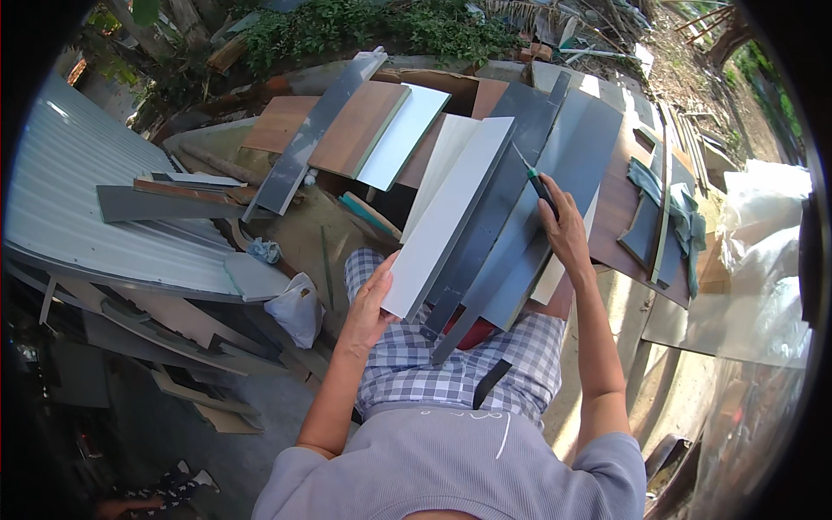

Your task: Trimming the excess laminate or edge banding from wooden panels using a utility knife.

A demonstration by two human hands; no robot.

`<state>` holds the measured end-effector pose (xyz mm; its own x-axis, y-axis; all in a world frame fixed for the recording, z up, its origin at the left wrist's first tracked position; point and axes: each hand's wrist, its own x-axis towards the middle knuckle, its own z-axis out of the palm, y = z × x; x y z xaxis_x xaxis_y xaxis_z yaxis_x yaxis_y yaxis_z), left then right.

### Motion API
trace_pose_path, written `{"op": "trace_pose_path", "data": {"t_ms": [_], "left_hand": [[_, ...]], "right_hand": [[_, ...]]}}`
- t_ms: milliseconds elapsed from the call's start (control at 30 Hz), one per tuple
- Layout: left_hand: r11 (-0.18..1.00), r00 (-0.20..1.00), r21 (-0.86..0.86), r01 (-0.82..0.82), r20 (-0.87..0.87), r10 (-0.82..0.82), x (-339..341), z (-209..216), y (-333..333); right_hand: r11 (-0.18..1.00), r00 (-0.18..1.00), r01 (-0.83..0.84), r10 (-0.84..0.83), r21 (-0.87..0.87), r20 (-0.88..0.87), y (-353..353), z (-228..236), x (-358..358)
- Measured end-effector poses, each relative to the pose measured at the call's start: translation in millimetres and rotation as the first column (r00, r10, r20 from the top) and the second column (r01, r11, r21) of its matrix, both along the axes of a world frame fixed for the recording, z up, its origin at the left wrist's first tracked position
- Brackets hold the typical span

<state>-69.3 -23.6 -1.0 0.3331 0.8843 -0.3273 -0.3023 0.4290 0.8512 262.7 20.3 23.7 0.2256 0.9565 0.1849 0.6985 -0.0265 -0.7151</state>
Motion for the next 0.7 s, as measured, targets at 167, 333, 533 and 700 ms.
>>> {"op": "trace_pose_path", "data": {"t_ms": [167,333,533,700], "left_hand": [[0.960,0.852,-0.246,0.132,0.523,0.017,-5,5,-8],[0.911,0.760,-0.387,0.146,0.633,0.148,-2,-19,-21],[0.929,0.795,-0.358,0.096,0.589,0.145,5,-41,-27],[0.910,0.740,-0.394,0.131,0.650,0.175,3,-39,-28]], "right_hand": [[0.973,0.972,-0.210,0.218,0.101,-0.084,-56,20,-57],[0.776,0.775,-0.631,0.630,-0.002,0.040,-103,32,-105],[0.710,0.694,-0.702,0.700,-0.060,0.170,-113,34,-122],[0.734,0.698,-0.675,0.667,-0.075,0.261,-107,30,-118]]}}
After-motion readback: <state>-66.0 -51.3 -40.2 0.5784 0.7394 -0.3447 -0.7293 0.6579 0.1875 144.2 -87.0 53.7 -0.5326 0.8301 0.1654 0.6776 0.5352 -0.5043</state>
